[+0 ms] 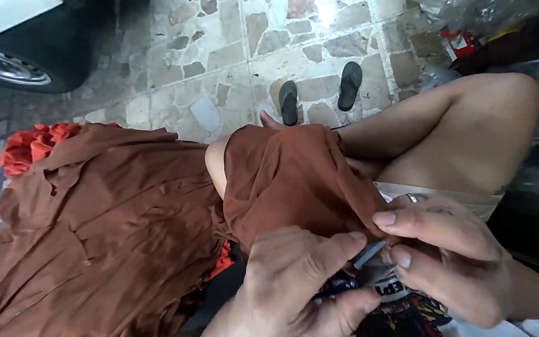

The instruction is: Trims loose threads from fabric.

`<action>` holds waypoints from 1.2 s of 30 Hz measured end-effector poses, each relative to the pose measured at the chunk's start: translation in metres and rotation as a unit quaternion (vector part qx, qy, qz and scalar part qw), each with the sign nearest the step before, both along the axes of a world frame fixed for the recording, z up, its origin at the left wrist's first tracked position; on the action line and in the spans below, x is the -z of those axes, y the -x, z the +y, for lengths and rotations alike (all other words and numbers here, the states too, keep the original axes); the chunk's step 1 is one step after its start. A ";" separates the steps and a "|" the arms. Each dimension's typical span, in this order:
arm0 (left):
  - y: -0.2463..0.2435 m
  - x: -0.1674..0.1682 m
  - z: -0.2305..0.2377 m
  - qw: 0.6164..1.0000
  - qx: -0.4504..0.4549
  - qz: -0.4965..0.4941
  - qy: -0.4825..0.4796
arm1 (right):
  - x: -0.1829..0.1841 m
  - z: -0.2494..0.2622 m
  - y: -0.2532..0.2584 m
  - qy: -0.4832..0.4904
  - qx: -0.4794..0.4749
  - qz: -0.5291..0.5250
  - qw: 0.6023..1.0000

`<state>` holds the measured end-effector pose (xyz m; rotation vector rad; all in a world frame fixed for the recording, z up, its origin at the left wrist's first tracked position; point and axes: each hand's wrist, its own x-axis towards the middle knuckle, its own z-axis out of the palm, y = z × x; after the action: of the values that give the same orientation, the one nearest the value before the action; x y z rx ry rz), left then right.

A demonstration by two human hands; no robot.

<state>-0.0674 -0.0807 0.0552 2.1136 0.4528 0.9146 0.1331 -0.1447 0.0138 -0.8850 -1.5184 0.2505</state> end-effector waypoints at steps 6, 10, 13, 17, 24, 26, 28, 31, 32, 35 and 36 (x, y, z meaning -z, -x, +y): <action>-0.001 0.000 0.000 1.000 0.009 0.010 0.006 | -0.002 0.000 -0.001 0.023 -0.013 0.019 0.999; 0.000 0.000 0.001 1.000 0.011 0.008 0.009 | 0.002 0.001 -0.002 -0.019 0.009 -0.021 1.000; -0.001 -0.001 0.001 1.000 0.012 0.008 0.013 | 0.003 0.002 -0.005 -0.042 0.013 -0.055 0.998; -0.001 -0.001 0.001 1.000 0.014 0.009 0.014 | 0.004 0.003 -0.004 -0.045 0.014 -0.046 0.998; -0.005 0.004 -0.002 0.999 -0.024 -0.004 -0.027 | 0.000 0.004 -0.007 -0.041 0.016 -0.086 0.995; -0.007 0.005 -0.003 0.997 -0.048 -0.004 -0.062 | -0.001 0.002 -0.008 -0.040 0.031 -0.107 0.993; -0.008 0.007 -0.003 0.996 -0.052 -0.010 -0.075 | -0.002 0.003 -0.010 -0.042 0.021 -0.109 0.993; -0.008 0.011 -0.003 0.998 -0.031 -0.034 -0.043 | -0.004 0.002 -0.012 -0.042 0.001 -0.097 0.994; -0.008 0.013 -0.003 0.998 -0.027 -0.044 -0.034 | -0.004 0.002 -0.012 -0.042 -0.009 -0.089 0.995; -0.009 0.019 -0.004 0.996 -0.035 -0.063 -0.050 | -0.005 0.004 -0.013 -0.037 -0.038 -0.076 0.996; -0.009 0.021 -0.004 0.995 -0.037 -0.065 -0.060 | -0.006 0.004 -0.014 -0.035 -0.045 -0.073 0.996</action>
<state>-0.0587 -0.0845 0.0347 2.1410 0.4211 1.1410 0.1470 -0.1406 0.0197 -0.7947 -1.6946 0.1999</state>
